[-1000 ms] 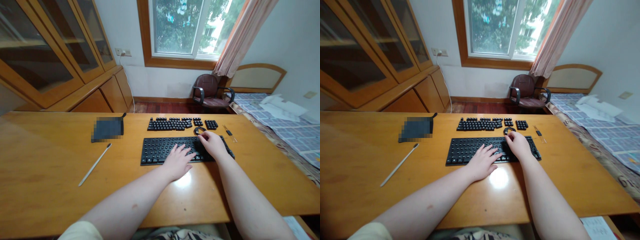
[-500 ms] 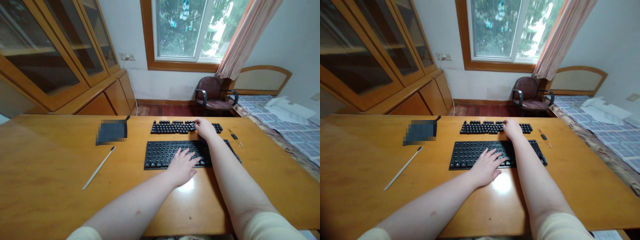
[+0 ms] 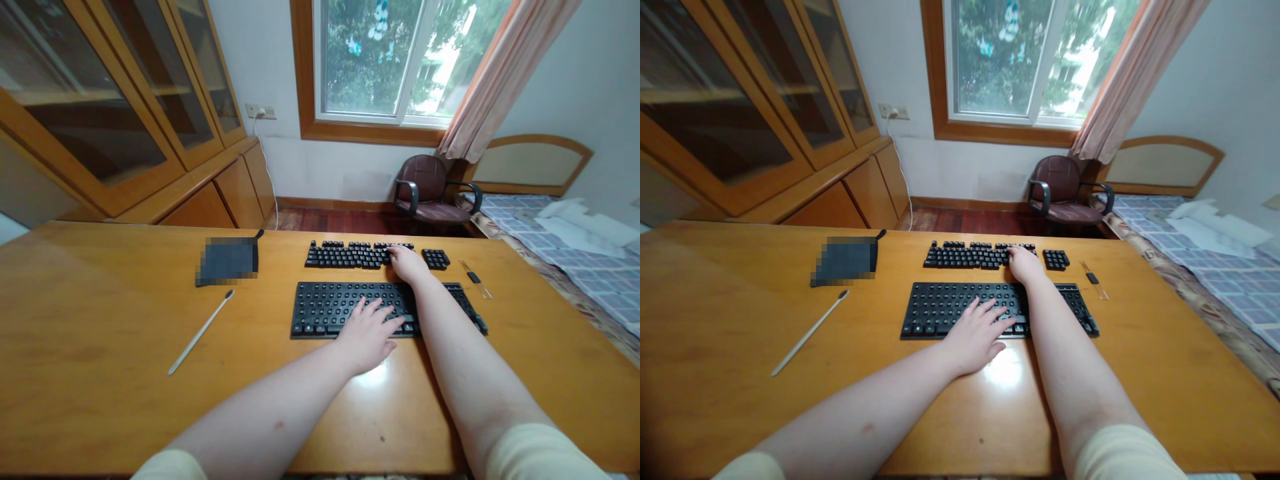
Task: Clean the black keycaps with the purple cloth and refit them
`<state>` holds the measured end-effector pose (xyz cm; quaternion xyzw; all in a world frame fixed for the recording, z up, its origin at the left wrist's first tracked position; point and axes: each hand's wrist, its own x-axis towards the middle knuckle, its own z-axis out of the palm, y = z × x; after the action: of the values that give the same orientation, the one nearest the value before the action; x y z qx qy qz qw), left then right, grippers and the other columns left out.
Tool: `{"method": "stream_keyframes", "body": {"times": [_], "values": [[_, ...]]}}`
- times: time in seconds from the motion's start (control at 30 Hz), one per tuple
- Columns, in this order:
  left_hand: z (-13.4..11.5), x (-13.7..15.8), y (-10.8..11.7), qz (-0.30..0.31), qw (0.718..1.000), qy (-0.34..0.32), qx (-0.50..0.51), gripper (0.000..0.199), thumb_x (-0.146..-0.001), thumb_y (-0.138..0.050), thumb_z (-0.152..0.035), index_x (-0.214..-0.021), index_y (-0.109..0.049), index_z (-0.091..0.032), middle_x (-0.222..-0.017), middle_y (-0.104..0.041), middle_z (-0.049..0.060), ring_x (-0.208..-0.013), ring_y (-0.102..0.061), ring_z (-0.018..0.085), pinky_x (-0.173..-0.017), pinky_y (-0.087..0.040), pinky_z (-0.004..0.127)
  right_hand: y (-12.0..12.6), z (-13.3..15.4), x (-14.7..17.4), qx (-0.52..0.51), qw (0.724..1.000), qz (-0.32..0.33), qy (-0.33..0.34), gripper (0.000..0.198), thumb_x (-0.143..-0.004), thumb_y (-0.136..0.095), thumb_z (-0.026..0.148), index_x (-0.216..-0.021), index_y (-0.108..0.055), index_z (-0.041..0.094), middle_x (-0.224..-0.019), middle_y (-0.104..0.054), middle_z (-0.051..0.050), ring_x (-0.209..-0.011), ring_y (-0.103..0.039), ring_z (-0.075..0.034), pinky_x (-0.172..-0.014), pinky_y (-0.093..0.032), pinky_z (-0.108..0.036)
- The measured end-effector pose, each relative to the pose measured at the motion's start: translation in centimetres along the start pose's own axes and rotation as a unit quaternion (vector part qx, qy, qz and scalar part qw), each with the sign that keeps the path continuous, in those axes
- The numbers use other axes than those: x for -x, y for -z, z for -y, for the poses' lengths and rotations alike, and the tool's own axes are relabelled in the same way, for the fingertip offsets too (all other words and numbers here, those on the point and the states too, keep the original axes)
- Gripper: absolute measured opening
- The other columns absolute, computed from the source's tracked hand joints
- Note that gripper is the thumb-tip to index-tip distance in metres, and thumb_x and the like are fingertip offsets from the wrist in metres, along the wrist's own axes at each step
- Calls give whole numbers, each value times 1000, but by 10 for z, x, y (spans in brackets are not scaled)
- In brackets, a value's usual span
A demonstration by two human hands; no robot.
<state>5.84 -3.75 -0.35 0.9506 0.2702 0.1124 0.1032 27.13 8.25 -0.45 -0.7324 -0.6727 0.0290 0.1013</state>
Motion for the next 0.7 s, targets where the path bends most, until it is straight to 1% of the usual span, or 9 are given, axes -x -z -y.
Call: {"method": "stream_keyframes", "body": {"times": [0.2,0.5,0.7], "values": [[0,0,0,-2,1000,-1,-5,47,-84,-44,-41,-129,-37,-29,-136,-41,3,-128,-29,26,-106,-18,53,3,5,3,2,1000,1,6,38,-85,-36,20,-116,-58,16,-125,-54,-8,-113,-50,-20,-97,-35,-30],[-1,0,-1,-11,1000,-1,4,46,-84,-44,-40,-128,-38,-30,-135,-42,3,-128,-30,26,-106,-18,52,1,5,4,1,1000,-14,-18,36,-86,-37,23,-112,-61,19,-122,-55,-8,-108,-52,-22,-95,-36,-30],[0,0,-1,-5,1000,1,3,48,-83,-45,-40,-129,-37,-30,-136,-41,3,-128,-29,26,-106,-18,52,-1,3,4,-5,999,-28,-17,35,-86,-36,22,-109,-62,19,-118,-56,-9,-105,-54,-22,-94,-37,-29]]}}
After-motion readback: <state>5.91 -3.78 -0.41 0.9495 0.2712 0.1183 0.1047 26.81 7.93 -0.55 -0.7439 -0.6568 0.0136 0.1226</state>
